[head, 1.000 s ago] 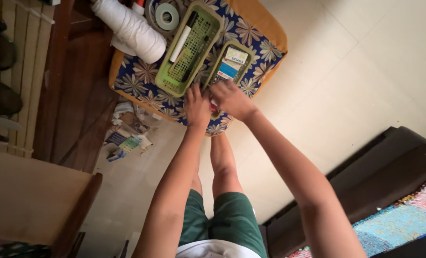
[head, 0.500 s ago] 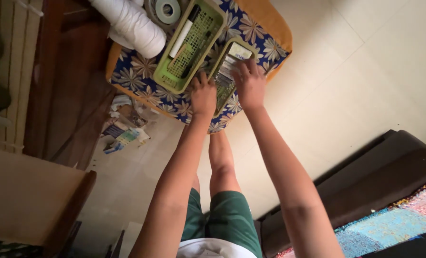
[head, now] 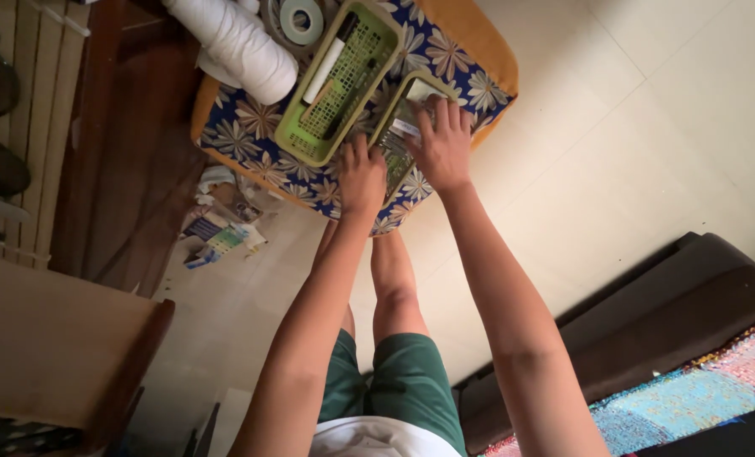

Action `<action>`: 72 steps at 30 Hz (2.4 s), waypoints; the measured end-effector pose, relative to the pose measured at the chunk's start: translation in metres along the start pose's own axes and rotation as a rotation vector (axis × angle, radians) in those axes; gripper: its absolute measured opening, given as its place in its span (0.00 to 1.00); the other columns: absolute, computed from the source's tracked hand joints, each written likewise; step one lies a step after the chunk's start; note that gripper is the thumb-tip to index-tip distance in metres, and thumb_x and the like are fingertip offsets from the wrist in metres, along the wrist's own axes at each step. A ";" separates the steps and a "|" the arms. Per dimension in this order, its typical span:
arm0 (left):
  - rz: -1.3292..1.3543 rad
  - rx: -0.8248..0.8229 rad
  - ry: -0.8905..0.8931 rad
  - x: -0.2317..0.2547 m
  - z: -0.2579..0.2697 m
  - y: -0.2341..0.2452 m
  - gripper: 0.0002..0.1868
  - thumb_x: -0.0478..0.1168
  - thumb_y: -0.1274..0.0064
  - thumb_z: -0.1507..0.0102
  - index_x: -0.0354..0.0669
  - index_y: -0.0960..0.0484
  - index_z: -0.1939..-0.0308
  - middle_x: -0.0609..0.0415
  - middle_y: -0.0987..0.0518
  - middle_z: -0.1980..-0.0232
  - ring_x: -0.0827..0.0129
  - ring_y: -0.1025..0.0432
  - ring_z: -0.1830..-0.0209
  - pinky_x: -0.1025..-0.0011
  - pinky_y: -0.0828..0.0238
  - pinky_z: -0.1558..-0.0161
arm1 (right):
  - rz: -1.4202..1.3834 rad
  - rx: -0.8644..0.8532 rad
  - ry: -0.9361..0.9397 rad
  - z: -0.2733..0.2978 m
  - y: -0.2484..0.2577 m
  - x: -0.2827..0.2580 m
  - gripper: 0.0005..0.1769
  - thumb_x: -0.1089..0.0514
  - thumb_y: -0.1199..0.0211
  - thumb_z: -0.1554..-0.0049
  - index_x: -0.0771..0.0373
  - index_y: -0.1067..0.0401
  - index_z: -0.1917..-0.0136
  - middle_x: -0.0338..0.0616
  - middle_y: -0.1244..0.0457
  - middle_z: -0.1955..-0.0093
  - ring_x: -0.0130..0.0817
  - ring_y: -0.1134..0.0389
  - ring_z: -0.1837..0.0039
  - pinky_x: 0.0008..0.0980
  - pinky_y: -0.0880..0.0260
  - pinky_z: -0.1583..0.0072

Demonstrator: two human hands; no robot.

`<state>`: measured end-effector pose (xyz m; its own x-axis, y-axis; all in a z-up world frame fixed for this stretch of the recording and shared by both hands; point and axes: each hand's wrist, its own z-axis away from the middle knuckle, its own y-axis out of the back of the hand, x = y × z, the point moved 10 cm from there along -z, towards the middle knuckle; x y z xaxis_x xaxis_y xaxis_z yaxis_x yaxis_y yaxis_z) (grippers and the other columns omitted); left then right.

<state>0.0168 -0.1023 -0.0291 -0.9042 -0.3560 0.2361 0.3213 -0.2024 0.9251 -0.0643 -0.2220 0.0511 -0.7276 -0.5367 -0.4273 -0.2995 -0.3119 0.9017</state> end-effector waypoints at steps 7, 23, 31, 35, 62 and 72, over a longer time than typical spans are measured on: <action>0.180 -0.020 0.004 -0.006 0.000 0.022 0.09 0.41 0.43 0.36 0.37 0.18 0.59 0.43 0.30 0.42 0.46 0.33 0.43 0.50 0.32 0.44 | -0.202 0.076 -0.024 0.009 -0.002 0.002 0.12 0.63 0.27 0.46 0.61 0.25 0.48 0.44 0.35 0.50 0.47 0.35 0.46 0.44 0.36 0.44; 0.647 0.110 0.156 -0.024 -0.008 0.055 0.07 0.39 0.37 0.39 0.37 0.16 0.63 0.47 0.25 0.50 0.52 0.29 0.49 0.58 0.30 0.48 | -0.314 0.189 -0.185 0.023 0.014 -0.003 0.05 0.68 0.33 0.41 0.65 0.25 0.50 0.49 0.36 0.57 0.46 0.34 0.53 0.44 0.33 0.50; 0.914 -0.052 0.337 -0.043 0.012 0.030 0.06 0.38 0.38 0.37 0.39 0.15 0.61 0.51 0.17 0.67 0.63 0.21 0.69 0.68 0.27 0.64 | -0.855 -0.017 -0.562 0.069 -0.055 -0.016 0.14 0.68 0.37 0.41 0.70 0.26 0.41 0.49 0.28 0.51 0.31 0.25 0.52 0.31 0.26 0.49; 0.899 0.027 0.239 -0.051 0.016 0.046 0.07 0.37 0.38 0.38 0.37 0.16 0.59 0.48 0.18 0.63 0.60 0.22 0.67 0.68 0.26 0.64 | -1.054 -0.003 -0.676 0.075 -0.070 -0.024 0.11 0.68 0.40 0.38 0.71 0.28 0.42 0.47 0.29 0.51 0.27 0.27 0.50 0.26 0.25 0.49; 0.585 0.789 0.393 -0.203 -0.113 0.375 0.16 0.40 0.40 0.34 0.40 0.28 0.73 0.53 0.23 0.78 0.66 0.26 0.79 0.68 0.32 0.73 | -1.212 -0.205 -0.599 0.057 -0.036 -0.080 0.13 0.65 0.48 0.33 0.71 0.29 0.38 0.43 0.31 0.53 0.28 0.30 0.50 0.27 0.30 0.47; 0.474 0.526 -0.270 -0.056 -0.026 0.313 0.07 0.38 0.46 0.30 0.44 0.24 0.62 0.52 0.23 0.64 0.56 0.26 0.67 0.59 0.29 0.65 | -0.029 -0.052 -0.347 0.109 -0.020 -0.040 0.14 0.62 0.37 0.48 0.61 0.26 0.46 0.52 0.35 0.49 0.53 0.37 0.42 0.49 0.36 0.40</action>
<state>0.1754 -0.1701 0.2399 -0.7619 -0.0466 0.6460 0.5774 0.4030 0.7101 -0.0970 -0.1089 0.0574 -0.8881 -0.2316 -0.3971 -0.2980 -0.3675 0.8810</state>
